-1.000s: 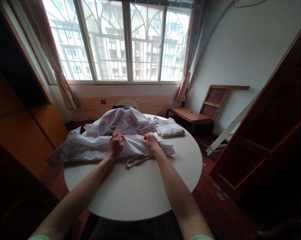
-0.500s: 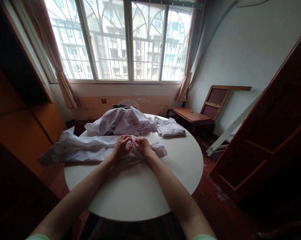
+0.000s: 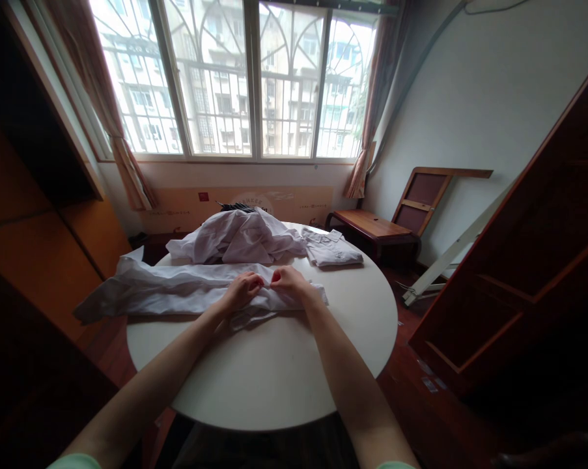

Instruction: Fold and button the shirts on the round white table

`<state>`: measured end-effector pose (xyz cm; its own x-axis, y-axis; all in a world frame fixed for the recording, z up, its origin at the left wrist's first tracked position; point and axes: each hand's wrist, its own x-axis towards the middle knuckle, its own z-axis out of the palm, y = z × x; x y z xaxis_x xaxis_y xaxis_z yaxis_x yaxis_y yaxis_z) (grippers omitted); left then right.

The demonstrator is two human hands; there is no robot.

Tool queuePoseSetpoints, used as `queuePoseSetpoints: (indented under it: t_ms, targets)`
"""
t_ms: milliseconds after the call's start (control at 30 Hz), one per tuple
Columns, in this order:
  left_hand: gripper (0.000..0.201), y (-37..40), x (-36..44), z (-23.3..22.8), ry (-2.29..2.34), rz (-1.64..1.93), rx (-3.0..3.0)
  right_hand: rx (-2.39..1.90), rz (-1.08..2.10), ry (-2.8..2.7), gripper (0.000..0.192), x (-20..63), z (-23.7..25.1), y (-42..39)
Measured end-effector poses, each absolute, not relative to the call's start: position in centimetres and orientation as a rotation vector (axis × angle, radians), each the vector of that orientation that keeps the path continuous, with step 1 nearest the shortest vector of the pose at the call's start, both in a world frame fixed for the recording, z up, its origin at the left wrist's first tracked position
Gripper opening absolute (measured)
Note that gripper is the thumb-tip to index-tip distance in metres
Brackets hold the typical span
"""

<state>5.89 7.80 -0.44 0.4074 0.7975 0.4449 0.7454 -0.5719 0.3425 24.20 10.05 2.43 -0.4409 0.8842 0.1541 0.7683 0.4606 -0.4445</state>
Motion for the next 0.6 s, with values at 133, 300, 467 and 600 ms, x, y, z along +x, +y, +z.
queuePoseSetpoints:
  t_ms: [133, 300, 467, 600]
  targets:
    - [0.016, 7.8, 5.9, -0.5, 1.421, 0.913, 2.570, -1.380, 0.438, -2.347, 0.019, 24.4, 2.4, 10.3]
    - [0.019, 7.8, 5.9, -0.5, 1.409, 0.941, 2.564, -1.346, 0.417, -2.367, 0.016, 24.2, 3.0, 10.6]
    - [0.018, 7.6, 5.9, -0.4, 1.415, 0.934, 2.550, -1.317, 0.516, -2.374, 0.014, 24.5, 3.1, 11.0]
    - [0.017, 7.6, 6.0, -0.4, 1.377, 0.941, 2.573, -1.247, 0.656, -2.381, 0.014, 24.7, 2.8, 11.2]
